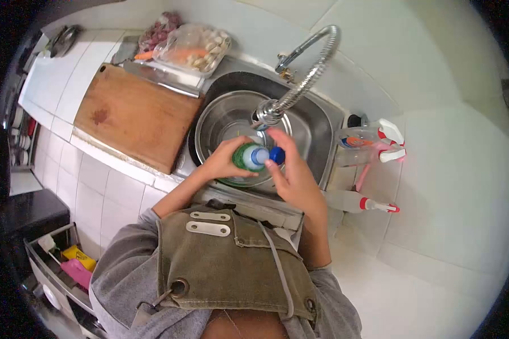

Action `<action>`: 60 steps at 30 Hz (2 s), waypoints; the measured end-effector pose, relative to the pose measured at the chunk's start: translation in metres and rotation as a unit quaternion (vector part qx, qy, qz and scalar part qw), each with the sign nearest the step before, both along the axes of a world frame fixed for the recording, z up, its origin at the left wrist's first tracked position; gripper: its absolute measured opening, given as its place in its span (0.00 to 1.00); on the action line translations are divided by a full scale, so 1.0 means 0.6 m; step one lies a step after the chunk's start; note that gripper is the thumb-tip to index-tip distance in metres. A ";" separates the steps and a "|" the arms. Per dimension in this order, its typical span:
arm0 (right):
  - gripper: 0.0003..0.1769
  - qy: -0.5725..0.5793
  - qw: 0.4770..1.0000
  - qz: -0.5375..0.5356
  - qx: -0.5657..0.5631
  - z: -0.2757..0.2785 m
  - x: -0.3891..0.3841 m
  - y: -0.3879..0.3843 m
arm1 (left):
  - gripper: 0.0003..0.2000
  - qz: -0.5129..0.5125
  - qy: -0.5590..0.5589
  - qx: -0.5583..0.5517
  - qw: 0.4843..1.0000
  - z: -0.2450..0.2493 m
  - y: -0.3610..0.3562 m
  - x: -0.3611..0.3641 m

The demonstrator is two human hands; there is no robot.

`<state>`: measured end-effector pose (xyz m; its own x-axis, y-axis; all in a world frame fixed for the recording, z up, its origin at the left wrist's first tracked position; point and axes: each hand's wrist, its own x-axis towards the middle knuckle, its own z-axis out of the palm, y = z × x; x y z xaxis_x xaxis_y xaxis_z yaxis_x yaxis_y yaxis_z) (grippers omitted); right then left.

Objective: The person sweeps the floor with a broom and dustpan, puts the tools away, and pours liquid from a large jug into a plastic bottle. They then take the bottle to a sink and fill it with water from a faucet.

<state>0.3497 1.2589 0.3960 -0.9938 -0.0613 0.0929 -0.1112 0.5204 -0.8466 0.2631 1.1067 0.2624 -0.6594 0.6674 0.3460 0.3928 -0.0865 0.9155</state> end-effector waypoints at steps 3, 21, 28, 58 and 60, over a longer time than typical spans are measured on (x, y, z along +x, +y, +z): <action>0.23 -0.042 0.997 0.022 -0.056 0.012 0.014 -0.003 | 0.31 -0.027 0.016 0.000 1.000 0.010 -0.002 0.006; 0.19 0.075 0.956 0.236 0.159 0.229 -0.034 -0.022 | 0.47 -0.531 -0.213 0.019 0.820 0.133 -0.028 -0.092; 0.18 0.114 0.925 0.047 0.359 0.269 -0.030 -0.051 | 0.48 -0.419 -0.189 0.047 0.887 0.163 -0.038 -0.110; 0.29 -0.200 0.974 -0.096 0.040 -0.043 -0.228 0.206 | 0.36 0.170 -0.073 0.062 0.981 -0.037 -0.027 0.007; 0.30 -0.233 0.957 -0.171 -0.016 -0.084 -0.262 0.213 | 0.37 0.139 -0.083 0.080 0.984 -0.037 -0.017 0.007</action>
